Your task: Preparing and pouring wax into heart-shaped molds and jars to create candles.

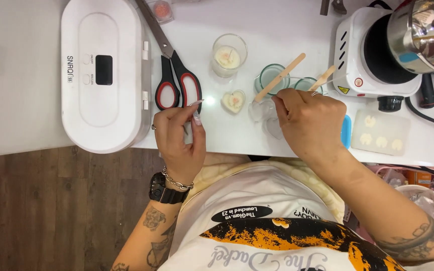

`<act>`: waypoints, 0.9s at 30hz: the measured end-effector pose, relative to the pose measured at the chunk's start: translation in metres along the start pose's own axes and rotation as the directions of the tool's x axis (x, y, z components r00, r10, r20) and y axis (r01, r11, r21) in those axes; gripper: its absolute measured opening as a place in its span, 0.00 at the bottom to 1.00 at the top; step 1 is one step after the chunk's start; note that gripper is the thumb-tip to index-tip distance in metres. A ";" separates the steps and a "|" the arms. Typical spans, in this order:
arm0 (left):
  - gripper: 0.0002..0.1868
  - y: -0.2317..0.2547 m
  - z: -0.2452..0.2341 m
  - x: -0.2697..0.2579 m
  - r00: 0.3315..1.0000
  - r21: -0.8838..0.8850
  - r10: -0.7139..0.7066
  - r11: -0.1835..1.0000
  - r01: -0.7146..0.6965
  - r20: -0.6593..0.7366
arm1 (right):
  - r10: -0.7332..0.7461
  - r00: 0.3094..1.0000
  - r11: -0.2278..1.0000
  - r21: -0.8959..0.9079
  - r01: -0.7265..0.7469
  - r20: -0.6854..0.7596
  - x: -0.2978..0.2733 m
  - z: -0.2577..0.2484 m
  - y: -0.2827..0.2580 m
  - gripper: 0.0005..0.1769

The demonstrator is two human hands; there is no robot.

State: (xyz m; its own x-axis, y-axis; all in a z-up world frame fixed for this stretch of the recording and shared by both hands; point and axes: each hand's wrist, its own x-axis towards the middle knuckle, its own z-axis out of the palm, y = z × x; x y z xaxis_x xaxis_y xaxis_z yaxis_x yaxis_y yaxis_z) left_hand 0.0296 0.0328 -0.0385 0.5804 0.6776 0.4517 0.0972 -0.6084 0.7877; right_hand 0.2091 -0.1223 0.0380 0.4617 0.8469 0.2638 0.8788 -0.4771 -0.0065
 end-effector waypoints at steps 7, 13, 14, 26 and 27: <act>0.16 -0.005 0.003 -0.002 1.000 0.013 -0.001 1.000 0.001 0.002 | -0.013 0.999 1.000 -0.025 0.012 -0.030 0.011 0.007 0.001 0.10; 0.17 -0.008 0.003 -0.002 0.999 0.025 0.045 0.999 -0.045 0.016 | -0.008 1.000 0.993 -0.116 0.005 -0.023 0.024 0.020 0.006 0.15; 0.17 -0.009 0.003 -0.002 0.998 0.023 0.052 0.998 -0.052 0.020 | -0.002 1.000 0.992 -0.130 0.000 -0.017 0.027 0.022 0.007 0.16; 0.18 -0.012 0.003 -0.003 0.997 0.028 0.067 0.997 -0.069 0.038 | -0.033 0.999 0.988 -0.153 0.028 -0.031 0.046 0.011 -0.001 0.14; 0.18 -0.012 0.002 -0.004 0.997 0.027 0.067 0.997 -0.069 0.041 | -0.030 0.999 0.988 -0.153 0.025 -0.029 0.037 -0.005 -0.005 0.14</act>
State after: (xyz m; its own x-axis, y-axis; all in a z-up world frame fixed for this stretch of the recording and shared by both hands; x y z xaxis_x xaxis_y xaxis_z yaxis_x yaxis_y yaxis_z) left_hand 0.0279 0.0366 -0.0502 0.6185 0.6174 0.4861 0.0787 -0.6641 0.7435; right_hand 0.2213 -0.0900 0.0530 0.4314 0.8536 0.2921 0.8614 -0.4859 0.1478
